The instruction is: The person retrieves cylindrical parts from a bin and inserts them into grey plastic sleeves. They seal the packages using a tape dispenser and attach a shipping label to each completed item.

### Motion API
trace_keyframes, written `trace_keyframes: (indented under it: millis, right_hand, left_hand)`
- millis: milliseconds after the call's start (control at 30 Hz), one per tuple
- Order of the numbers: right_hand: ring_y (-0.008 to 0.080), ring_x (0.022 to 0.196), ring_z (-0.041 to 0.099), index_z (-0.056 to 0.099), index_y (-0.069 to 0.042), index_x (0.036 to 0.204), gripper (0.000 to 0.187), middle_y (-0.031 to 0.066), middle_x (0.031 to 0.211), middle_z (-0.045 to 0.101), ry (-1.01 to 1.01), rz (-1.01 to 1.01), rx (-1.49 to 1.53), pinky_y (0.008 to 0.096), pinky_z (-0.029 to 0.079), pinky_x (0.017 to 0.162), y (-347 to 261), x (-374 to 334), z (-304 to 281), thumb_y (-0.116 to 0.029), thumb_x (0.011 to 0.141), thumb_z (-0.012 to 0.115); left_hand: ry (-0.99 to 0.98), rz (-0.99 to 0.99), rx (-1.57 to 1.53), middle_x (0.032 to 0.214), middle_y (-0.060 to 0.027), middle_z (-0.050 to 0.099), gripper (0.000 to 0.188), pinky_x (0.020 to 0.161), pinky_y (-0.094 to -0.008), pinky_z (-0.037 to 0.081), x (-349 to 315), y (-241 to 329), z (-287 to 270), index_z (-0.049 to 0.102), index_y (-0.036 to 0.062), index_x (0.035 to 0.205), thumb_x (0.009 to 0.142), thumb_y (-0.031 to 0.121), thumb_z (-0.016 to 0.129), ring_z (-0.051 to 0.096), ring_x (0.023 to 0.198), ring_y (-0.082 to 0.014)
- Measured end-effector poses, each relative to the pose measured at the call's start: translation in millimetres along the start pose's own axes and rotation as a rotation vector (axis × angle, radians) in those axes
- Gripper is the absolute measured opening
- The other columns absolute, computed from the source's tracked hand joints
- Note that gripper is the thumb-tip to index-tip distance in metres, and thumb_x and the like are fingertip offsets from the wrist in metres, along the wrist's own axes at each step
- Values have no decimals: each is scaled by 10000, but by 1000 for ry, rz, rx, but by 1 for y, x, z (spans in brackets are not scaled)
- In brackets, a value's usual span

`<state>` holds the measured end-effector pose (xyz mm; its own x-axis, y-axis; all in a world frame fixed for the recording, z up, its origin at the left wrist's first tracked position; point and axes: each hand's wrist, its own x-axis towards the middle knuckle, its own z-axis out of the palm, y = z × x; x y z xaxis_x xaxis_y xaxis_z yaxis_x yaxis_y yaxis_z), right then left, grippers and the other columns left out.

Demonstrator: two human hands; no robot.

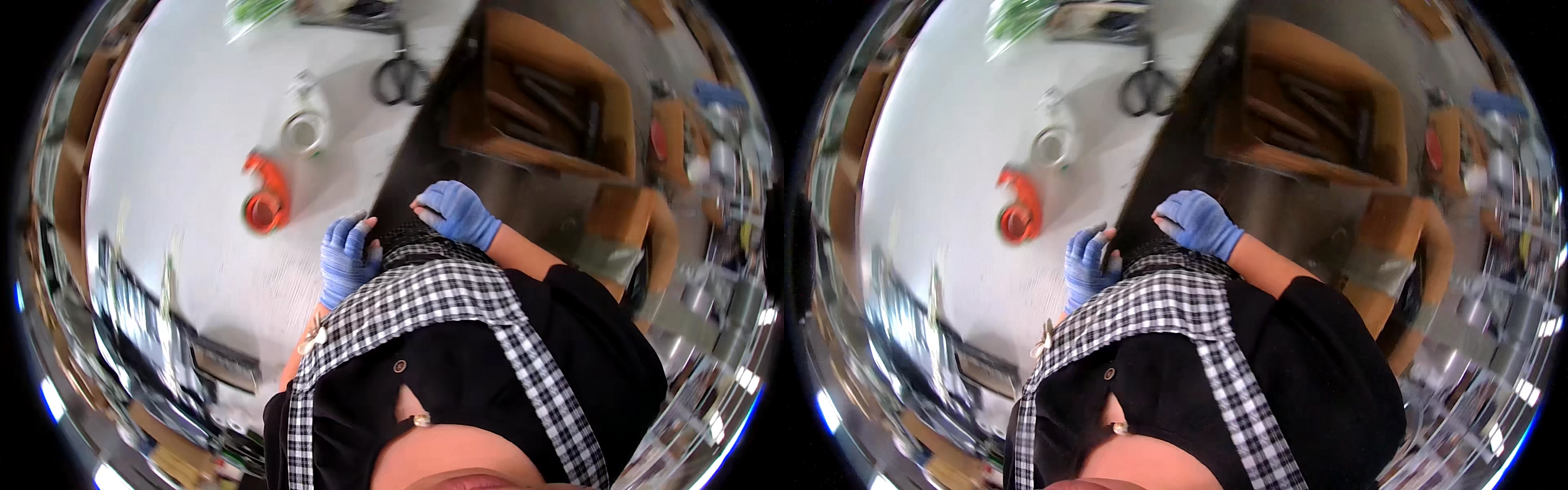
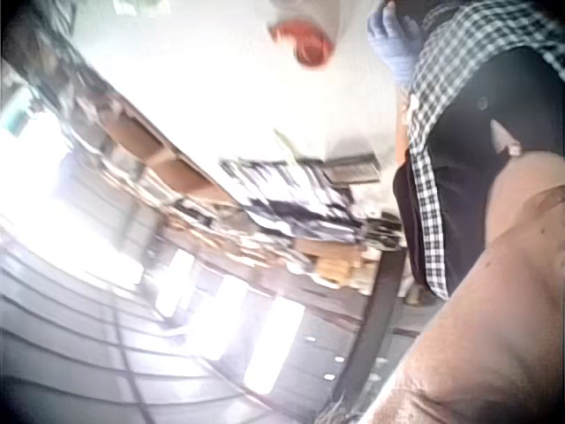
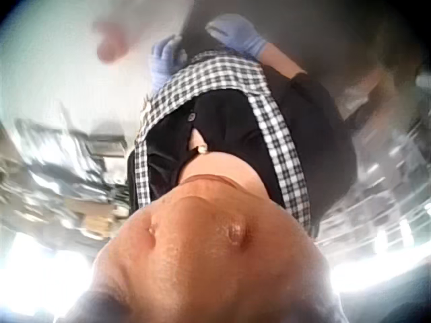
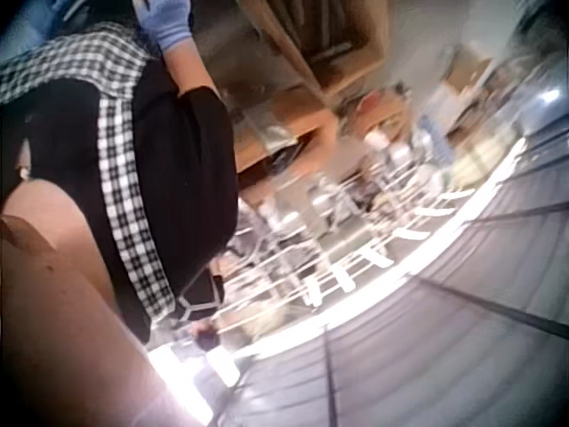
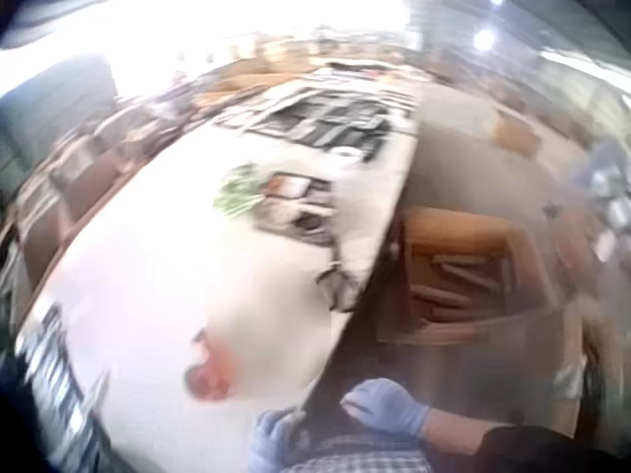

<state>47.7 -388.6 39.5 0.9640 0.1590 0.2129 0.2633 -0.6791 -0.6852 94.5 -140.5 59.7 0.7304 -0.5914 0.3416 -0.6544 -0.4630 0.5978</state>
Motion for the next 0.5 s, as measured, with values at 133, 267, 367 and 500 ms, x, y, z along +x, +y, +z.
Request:
trace_keyframes:
  millis: [133,267,367,500]
  right_hand:
    - [313,797,634,671,-77,858,196,111,807,659,77,234,12,420,497,738,72,-38,-60,-268,881,636]
    - [370,822,619,671,-66,871,267,149,817,653,154,706,102,442,493,757,181,-56,-109,-323,908,609]
    - [382,901,628,667,-49,971,358,204,901,661,486,1102,288,433,493,825,304,-75,-103,-394,931,580]
    - [317,1102,614,650,-66,1154,437,182,1195,642,348,1321,287,374,479,912,497,-108,-55,-437,936,573]
  left_hand:
    - [-209,128,-14,1183,-129,595,467,899,-462,483,92,39,55,589,79,1142,687,52,690,575,1075,-351]
    - [-205,133,93,1193,-164,569,515,947,-460,456,192,70,113,574,81,1177,681,41,708,549,1100,-367]
    - [-169,27,461,1362,-201,459,654,1068,-548,321,218,47,138,495,114,1344,753,263,730,427,1273,-409]
    - [-308,-219,740,1469,-239,352,786,1129,-608,205,219,17,146,419,137,1434,755,379,731,322,1356,-463]
